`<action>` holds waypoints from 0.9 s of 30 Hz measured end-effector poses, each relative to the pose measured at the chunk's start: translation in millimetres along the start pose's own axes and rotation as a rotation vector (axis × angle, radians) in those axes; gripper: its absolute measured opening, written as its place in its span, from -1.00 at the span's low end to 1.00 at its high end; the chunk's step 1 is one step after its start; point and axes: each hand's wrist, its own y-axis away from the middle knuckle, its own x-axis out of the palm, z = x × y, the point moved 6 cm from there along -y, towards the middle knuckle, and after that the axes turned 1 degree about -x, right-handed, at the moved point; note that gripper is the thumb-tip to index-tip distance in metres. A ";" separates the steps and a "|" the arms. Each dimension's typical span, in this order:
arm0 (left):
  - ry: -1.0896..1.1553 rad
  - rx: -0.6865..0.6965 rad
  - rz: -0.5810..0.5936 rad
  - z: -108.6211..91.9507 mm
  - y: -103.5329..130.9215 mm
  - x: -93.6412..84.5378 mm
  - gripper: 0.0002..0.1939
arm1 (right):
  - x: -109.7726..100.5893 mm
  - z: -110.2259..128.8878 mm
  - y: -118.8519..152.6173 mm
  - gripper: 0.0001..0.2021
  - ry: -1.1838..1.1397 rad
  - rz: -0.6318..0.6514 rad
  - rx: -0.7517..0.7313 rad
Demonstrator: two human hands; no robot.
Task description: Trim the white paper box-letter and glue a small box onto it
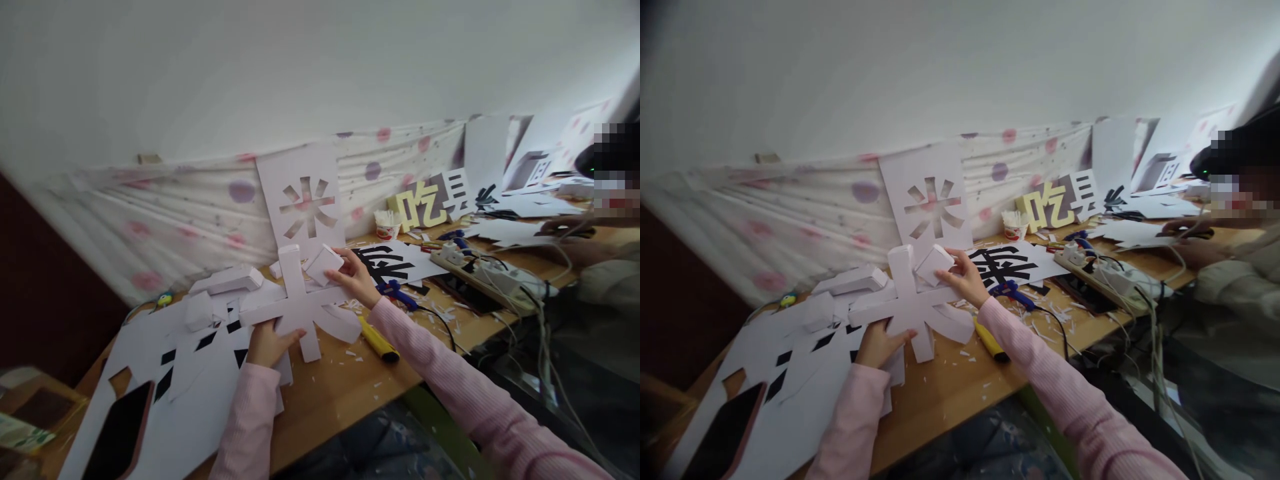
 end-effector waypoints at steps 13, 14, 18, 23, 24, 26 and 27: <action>-0.011 -0.001 -0.016 2.1 1.6 0.8 -0.39 | -1.4 -6.0 -5.3 -0.41 -0.008 -0.003 0.007; -0.014 0.001 -0.021 1.7 2.1 0.5 -0.39 | -2.0 -6.0 -5.1 -0.40 -0.008 -0.006 0.005; -0.008 0.029 -0.017 0.1 3.4 -1.5 -0.38 | -3.3 -6.2 -5.9 -0.40 0.003 -0.001 0.006; 0.027 0.035 0.012 4.0 4.1 -3.8 -0.37 | -3.5 -8.2 -6.3 -0.35 0.026 0.047 0.029; 0.036 0.038 0.016 4.7 4.4 -3.9 -0.38 | -3.9 -8.2 -5.8 -0.35 0.029 0.057 0.033; 0.054 0.048 0.023 5.5 5.0 -4.0 -0.38 | -5.1 -7.0 -4.6 -0.34 0.030 0.074 0.037; 0.061 0.053 0.027 5.4 5.2 -3.9 -0.39 | -5.7 -5.8 -4.1 -0.34 0.030 0.079 0.037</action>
